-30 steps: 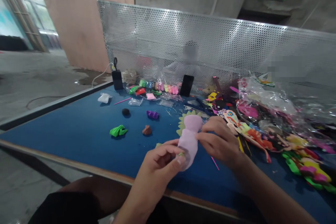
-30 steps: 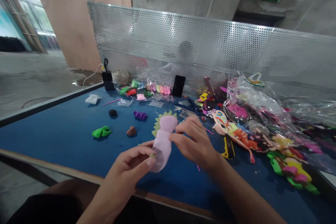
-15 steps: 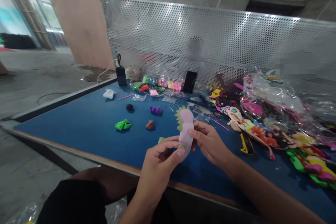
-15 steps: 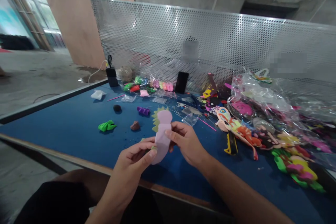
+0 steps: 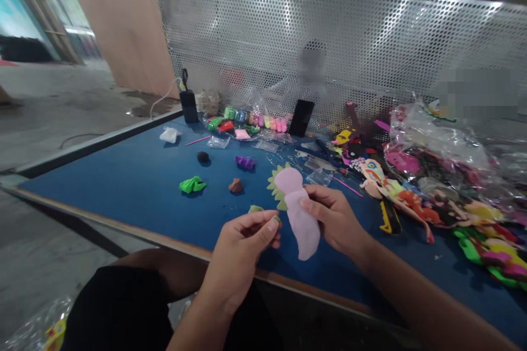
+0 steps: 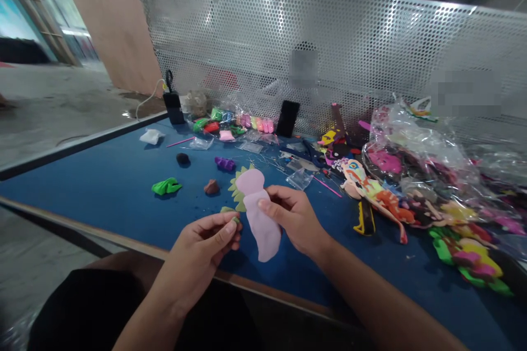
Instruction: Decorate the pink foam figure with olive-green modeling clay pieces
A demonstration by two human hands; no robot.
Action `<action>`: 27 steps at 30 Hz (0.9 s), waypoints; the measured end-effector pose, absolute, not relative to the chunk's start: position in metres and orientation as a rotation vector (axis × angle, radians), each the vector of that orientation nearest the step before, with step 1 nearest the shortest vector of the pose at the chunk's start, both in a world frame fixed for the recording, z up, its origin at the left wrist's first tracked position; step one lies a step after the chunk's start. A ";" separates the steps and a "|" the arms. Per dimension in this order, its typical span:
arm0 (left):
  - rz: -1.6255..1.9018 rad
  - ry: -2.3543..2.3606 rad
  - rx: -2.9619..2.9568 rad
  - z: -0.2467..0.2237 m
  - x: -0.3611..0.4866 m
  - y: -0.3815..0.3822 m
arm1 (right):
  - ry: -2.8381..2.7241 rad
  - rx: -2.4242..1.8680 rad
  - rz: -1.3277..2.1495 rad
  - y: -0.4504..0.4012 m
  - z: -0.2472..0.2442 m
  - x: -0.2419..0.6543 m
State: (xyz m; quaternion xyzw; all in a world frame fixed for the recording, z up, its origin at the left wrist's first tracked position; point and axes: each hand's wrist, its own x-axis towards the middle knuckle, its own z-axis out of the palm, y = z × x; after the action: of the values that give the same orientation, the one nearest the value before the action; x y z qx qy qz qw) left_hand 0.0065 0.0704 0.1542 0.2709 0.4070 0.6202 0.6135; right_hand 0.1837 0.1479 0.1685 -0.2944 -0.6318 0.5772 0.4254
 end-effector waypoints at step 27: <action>1.431 0.887 0.664 0.153 0.012 0.074 | -1.825 -0.694 1.248 0.143 0.175 0.181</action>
State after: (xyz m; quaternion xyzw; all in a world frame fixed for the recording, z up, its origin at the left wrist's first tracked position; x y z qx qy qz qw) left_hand 0.0116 0.0742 0.1525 0.2886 0.3853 0.6219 0.6177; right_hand 0.1811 0.1429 0.1752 -0.2743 -0.7216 0.4934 0.4007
